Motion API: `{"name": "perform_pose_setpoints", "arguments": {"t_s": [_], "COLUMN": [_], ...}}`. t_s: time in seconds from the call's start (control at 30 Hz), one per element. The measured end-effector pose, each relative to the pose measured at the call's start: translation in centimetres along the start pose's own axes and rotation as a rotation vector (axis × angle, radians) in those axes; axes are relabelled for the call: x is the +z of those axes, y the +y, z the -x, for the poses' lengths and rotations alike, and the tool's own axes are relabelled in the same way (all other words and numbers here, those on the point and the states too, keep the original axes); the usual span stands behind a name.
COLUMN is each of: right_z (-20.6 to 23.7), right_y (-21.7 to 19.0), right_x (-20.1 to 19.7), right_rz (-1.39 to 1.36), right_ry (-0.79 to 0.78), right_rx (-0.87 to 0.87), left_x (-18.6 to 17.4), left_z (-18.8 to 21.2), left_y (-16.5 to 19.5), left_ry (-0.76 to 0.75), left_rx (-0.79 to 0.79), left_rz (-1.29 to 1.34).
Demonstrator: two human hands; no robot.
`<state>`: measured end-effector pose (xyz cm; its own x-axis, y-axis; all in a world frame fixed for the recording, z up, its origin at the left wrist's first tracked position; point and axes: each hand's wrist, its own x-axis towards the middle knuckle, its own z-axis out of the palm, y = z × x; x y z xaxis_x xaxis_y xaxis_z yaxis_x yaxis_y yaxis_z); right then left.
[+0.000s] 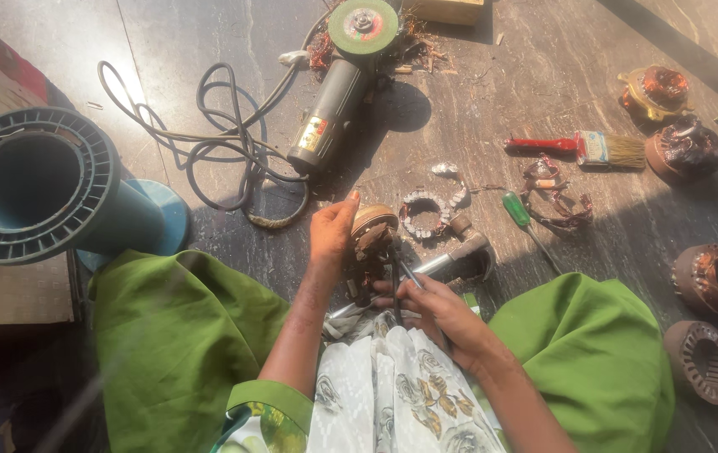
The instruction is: The person sits on the floor and uses pliers to cut and pull copper wire from a stator core. They repeatedly rotate the stator, cut wire segments, and pull them out, accumulating loose wire on the floor.
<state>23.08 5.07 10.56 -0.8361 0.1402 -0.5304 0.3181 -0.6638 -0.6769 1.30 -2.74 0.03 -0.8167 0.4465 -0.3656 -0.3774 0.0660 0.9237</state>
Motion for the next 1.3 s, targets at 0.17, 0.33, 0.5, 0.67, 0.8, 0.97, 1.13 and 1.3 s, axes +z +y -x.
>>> {"name": "perform_pose_setpoints", "arguments": {"t_s": [0.17,0.33,0.5,0.67,0.8,0.97,1.13,1.3], "right_z": [-0.5,-0.6,-0.5,-0.4,-0.4,-0.3,-0.4,0.2], "right_y": [0.0,0.1,0.3,-0.1,-0.4,-0.3,0.7,0.4], "right_x": [-0.4,-0.6,-0.4,0.1,0.5,0.5,0.8,1.9], "right_rz": [0.065,0.065,0.17,0.197,0.181,0.337,0.697,0.988], "right_ry": [0.036,-0.017,0.063,0.039,0.075,0.142,0.196,0.287], "right_rx": [-0.013,-0.057,-0.048,-0.04,-0.042,-0.038,-0.215,-0.324], "left_x": [0.8,1.1,1.2,1.3,1.3,1.3,1.0,1.3], "left_z": [1.0,3.1,4.0,3.9,4.1,4.2,4.2,4.5], "left_y": [1.5,4.5,6.0,5.8,5.9,6.8,6.8,5.3], "left_ry": [0.022,0.008,-0.033,-0.026,-0.031,0.001,-0.068,-0.032], "left_rx": [0.131,0.076,0.028,0.038,0.006,-0.026,-0.108,-0.234], "left_rz": [-0.361,-0.436,-0.442,-0.373,-0.398,-0.585,-0.551,-0.098]}}
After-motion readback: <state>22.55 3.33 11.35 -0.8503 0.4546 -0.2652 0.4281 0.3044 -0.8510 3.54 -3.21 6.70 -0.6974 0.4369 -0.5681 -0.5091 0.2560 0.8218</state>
